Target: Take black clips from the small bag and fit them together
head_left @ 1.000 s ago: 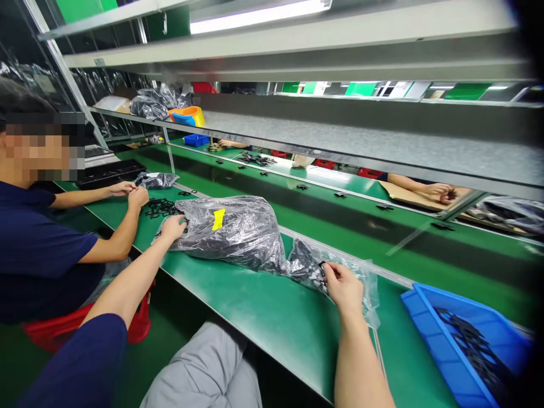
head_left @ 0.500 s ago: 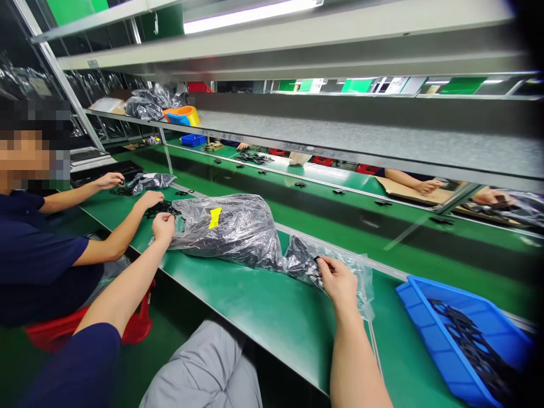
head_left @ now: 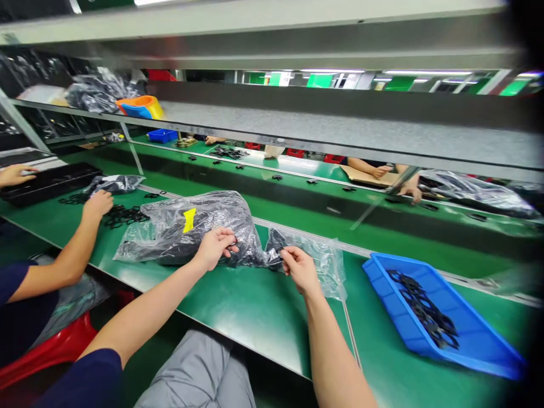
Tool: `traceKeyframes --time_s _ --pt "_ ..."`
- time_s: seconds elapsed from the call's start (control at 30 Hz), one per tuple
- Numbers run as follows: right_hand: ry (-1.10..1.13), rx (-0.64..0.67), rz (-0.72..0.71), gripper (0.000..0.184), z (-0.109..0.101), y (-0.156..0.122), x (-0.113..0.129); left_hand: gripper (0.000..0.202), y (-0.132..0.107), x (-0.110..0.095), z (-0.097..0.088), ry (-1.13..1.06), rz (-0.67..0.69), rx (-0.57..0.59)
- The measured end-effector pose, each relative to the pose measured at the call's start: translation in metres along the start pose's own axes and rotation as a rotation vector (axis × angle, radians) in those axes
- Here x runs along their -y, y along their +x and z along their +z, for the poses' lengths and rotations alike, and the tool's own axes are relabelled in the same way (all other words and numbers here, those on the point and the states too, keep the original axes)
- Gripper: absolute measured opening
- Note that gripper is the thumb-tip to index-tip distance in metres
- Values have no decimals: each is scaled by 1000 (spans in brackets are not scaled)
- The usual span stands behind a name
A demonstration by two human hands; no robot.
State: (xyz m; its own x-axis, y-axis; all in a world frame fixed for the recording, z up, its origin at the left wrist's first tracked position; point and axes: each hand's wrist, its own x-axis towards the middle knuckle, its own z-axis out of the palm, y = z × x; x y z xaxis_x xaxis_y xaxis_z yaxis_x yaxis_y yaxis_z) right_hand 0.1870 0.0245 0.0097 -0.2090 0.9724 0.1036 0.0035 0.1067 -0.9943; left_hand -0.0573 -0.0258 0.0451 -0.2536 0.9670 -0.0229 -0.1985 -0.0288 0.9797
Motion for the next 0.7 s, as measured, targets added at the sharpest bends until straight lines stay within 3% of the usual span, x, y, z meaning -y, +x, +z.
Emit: traceKeyframes --time_s 0.13,0.23,0.47,0.7 --pt "65 1 45 37 4 0 1 26 1 15 45 -116 -256 240" --pt "74 -46 64 36 2 2 1 27 5 26 62 -190 -321 314" --pt "46 -80 80 34 7 0 -2 30 10 55 60 -206 -268 314" --pt "59 -88 104 34 17 -5 0 22 6 57 57 -145 -263 310"
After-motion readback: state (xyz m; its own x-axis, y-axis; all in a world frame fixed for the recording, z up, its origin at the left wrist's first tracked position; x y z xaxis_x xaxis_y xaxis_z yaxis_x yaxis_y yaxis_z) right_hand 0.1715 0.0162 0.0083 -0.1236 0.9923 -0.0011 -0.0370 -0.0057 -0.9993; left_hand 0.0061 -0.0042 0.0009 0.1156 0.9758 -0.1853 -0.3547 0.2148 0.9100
